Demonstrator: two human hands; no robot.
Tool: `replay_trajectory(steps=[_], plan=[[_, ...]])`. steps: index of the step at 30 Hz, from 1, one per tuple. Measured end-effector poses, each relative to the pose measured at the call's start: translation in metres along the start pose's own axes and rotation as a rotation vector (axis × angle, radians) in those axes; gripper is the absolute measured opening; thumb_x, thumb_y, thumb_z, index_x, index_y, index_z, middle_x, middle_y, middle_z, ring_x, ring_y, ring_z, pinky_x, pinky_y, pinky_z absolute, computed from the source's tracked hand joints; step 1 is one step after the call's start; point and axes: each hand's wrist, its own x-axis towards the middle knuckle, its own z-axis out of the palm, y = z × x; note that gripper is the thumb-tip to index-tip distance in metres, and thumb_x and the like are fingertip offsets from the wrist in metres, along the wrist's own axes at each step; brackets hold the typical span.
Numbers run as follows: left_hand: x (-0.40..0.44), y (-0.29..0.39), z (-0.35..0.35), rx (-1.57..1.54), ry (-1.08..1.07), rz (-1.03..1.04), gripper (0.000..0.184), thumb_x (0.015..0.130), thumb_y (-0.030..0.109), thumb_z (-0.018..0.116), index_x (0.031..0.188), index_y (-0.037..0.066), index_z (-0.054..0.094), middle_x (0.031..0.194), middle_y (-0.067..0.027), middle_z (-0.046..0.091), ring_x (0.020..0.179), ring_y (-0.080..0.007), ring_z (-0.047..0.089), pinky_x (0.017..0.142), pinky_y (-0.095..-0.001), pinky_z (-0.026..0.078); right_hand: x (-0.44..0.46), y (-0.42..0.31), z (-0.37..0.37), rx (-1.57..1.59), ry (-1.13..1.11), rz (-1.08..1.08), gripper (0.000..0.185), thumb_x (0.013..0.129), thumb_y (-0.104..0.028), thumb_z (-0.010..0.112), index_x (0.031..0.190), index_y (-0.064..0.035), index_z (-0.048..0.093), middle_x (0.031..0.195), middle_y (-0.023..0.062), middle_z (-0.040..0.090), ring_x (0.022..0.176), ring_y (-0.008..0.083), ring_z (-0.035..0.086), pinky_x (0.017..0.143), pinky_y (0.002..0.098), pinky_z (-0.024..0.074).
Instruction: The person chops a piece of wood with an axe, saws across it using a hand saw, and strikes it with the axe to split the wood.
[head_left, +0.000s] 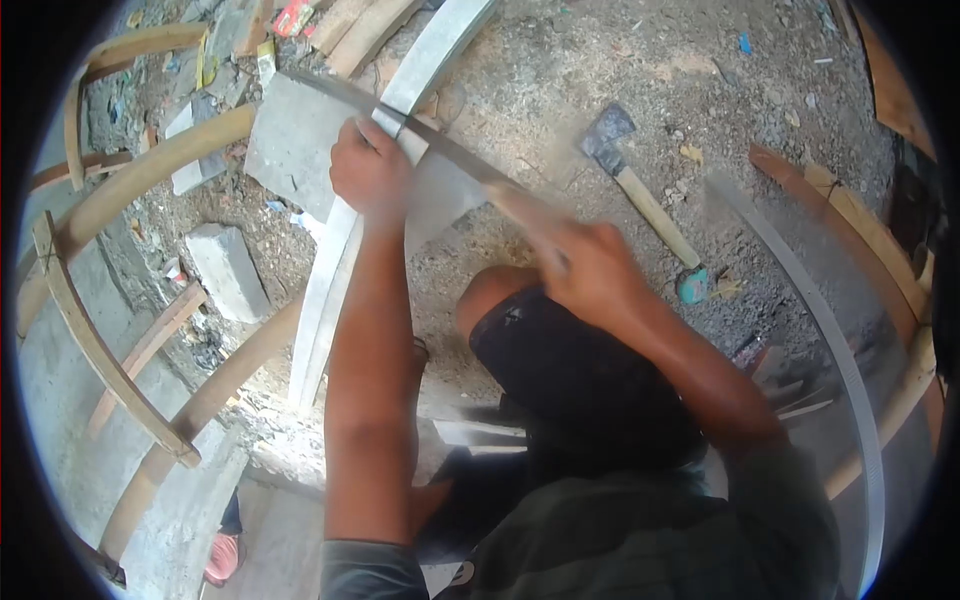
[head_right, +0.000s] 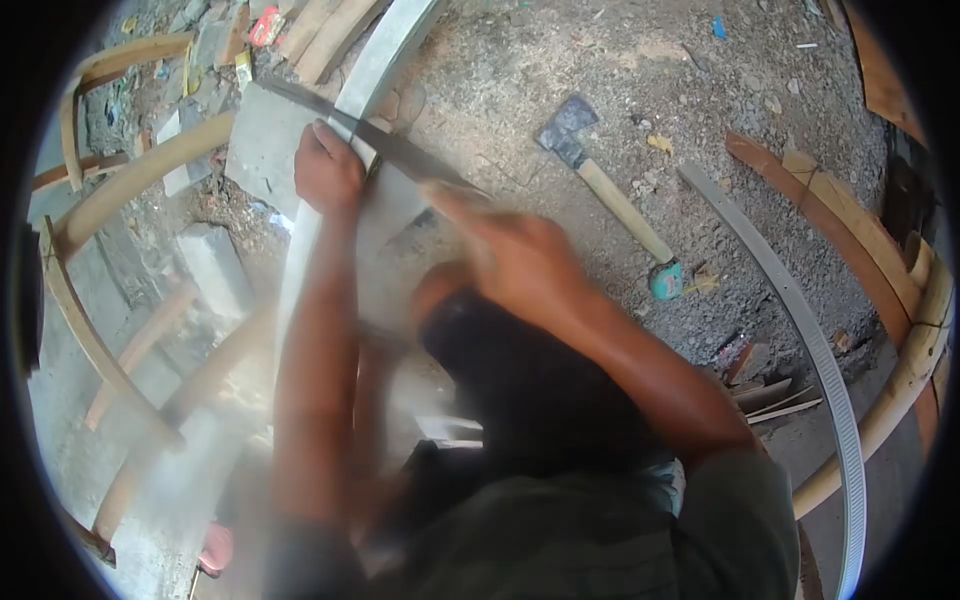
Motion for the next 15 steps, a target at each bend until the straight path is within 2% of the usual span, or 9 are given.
replay_trajectory(steps=[2, 3, 5, 7, 9, 10, 12, 14, 15], plan=[[0.000, -0.002, 0.000, -0.013, -0.009, 0.011, 0.038, 0.105, 0.039, 0.050, 0.100, 0.009, 0.072, 0.090, -0.0238, 0.070, 0.089, -0.0465, 0.068, 0.079, -0.0588, 0.051, 0.075, 0.002, 0.033, -0.042, -0.108, 0.081, 0.059, 0.098, -0.008, 0.060, 0.155, -0.0207, 0.055, 0.108, 0.0249, 0.075, 0.086, 0.0434, 0.074, 0.077, 0.0534, 0.0602], [0.001, -0.002, -0.002, -0.024, -0.042, -0.004, 0.038, 0.106, 0.039, 0.049, 0.099, 0.009, 0.071, 0.090, -0.0236, 0.070, 0.089, -0.0461, 0.068, 0.078, -0.0583, 0.051, 0.090, -0.003, 0.042, -0.040, -0.097, 0.081, 0.059, 0.098, -0.008, 0.060, 0.155, -0.0207, 0.055, 0.108, 0.0249, 0.075, 0.086, 0.0434, 0.074, 0.077, 0.0534, 0.0602], [-0.009, -0.003, -0.004, -0.029, -0.093, -0.020, 0.038, 0.106, 0.040, 0.049, 0.099, 0.009, 0.071, 0.090, -0.0234, 0.071, 0.089, -0.0456, 0.068, 0.078, -0.0577, 0.052, 0.099, -0.013, 0.049, -0.049, -0.056, 0.066, 0.057, 0.099, -0.012, 0.059, 0.155, -0.0215, 0.056, 0.097, 0.0224, 0.075, 0.085, 0.0441, 0.073, 0.077, 0.0554, 0.0589], [-0.001, -0.001, 0.003, -0.035, 0.012, -0.011, 0.038, 0.106, 0.039, 0.050, 0.098, 0.009, 0.071, 0.089, -0.0228, 0.070, 0.086, -0.0449, 0.068, 0.077, -0.0573, 0.052, 0.032, -0.012, 0.009, -0.040, -0.123, 0.169, 0.057, 0.099, -0.009, 0.059, 0.155, -0.0211, 0.056, 0.108, 0.0210, 0.076, 0.089, 0.0449, 0.074, 0.080, 0.0538, 0.0597], [-0.001, 0.007, -0.002, 0.023, 0.005, -0.034, 0.041, 0.108, 0.040, 0.045, 0.099, 0.009, 0.071, 0.092, -0.0216, 0.072, 0.090, -0.0459, 0.068, 0.079, -0.0563, 0.052, -0.048, -0.010, -0.026, -0.009, 0.000, 0.103, 0.060, 0.097, -0.005, 0.058, 0.155, -0.0206, 0.056, 0.119, 0.0210, 0.074, 0.096, 0.0452, 0.073, 0.083, 0.0516, 0.0605], [-0.003, 0.007, -0.005, 0.087, -0.017, -0.045, 0.045, 0.109, 0.041, 0.041, 0.100, 0.009, 0.071, 0.095, -0.0205, 0.074, 0.093, -0.0469, 0.068, 0.082, -0.0552, 0.051, -0.043, -0.011, -0.023, -0.004, -0.017, 0.100, 0.060, 0.097, -0.005, 0.058, 0.155, -0.0206, 0.056, 0.119, 0.0210, 0.074, 0.096, 0.0452, 0.073, 0.083, 0.0516, 0.0605], [-0.007, 0.006, -0.004, 0.094, -0.067, -0.047, 0.043, 0.109, 0.040, 0.041, 0.101, 0.009, 0.071, 0.097, -0.0204, 0.074, 0.095, -0.0468, 0.068, 0.082, -0.0554, 0.052, -0.044, -0.016, -0.024, -0.084, 0.040, 0.003, 0.060, 0.096, -0.002, 0.059, 0.153, -0.0192, 0.057, 0.128, 0.0205, 0.071, 0.098, 0.0448, 0.073, 0.083, 0.0505, 0.0612], [0.000, 0.000, 0.003, 0.005, 0.021, -0.008, 0.036, 0.106, 0.038, 0.051, 0.095, 0.010, 0.070, 0.086, -0.0212, 0.069, 0.082, -0.0450, 0.068, 0.075, -0.0573, 0.051, 0.028, 0.006, 0.024, 0.004, 0.073, -0.029, 0.055, 0.097, -0.007, 0.061, 0.150, -0.0199, 0.059, 0.117, 0.0229, 0.074, 0.094, 0.0455, 0.073, 0.081, 0.0515, 0.0612], [-0.001, -0.004, 0.005, 0.002, 0.015, -0.003, 0.036, 0.106, 0.038, 0.051, 0.095, 0.010, 0.070, 0.086, -0.0212, 0.069, 0.082, -0.0450, 0.068, 0.075, -0.0573, 0.051, 0.073, -0.002, 0.034, -0.057, -0.092, 0.115, 0.053, 0.097, -0.011, 0.061, 0.149, -0.0217, 0.060, 0.102, 0.0251, 0.075, 0.091, 0.0462, 0.073, 0.078, 0.0537, 0.0601]])
